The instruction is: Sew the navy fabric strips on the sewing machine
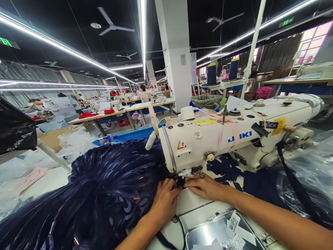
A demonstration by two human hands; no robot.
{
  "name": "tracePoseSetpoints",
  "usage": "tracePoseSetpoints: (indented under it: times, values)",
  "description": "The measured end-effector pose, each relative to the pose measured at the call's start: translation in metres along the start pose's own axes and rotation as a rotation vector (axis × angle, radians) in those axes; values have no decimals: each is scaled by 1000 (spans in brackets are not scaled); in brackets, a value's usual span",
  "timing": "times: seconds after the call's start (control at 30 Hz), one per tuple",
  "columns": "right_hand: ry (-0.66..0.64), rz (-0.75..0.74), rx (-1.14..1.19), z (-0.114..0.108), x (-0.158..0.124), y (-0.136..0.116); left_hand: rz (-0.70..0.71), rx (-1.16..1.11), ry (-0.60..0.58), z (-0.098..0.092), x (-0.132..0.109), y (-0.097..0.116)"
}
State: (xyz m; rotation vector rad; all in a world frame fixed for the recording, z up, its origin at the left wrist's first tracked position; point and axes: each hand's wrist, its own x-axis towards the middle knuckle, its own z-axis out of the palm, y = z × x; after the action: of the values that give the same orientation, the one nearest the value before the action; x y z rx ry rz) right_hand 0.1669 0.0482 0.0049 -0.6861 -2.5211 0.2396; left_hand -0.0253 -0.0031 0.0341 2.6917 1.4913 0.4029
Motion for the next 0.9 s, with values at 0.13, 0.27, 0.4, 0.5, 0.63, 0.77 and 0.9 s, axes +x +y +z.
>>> tracePoseSetpoints:
  times: [0.13,0.27,0.4,0.5,0.63,0.77,0.9]
  values:
    - [-23,-11,-27,-4,-1,-3,8,23,-26,0,1,-4]
    - [-45,-59,-187,-6,-3,-9,59,55,-21,1,0,-6]
    - [-65,-85,-284,-5,-2,-13,124,89,11,2,-5,-7]
    - [-46,-95,-293,-5,-1,-15,158,108,11,0,-9,-10]
    - [-16,-106,-320,-4,0,-15,171,140,-29,0,-9,-16]
    - [-4,-114,-324,-5,0,-16,191,149,0,1,-8,-20]
    - [0,-115,-331,-6,1,-16,178,123,-17,-1,-7,-18]
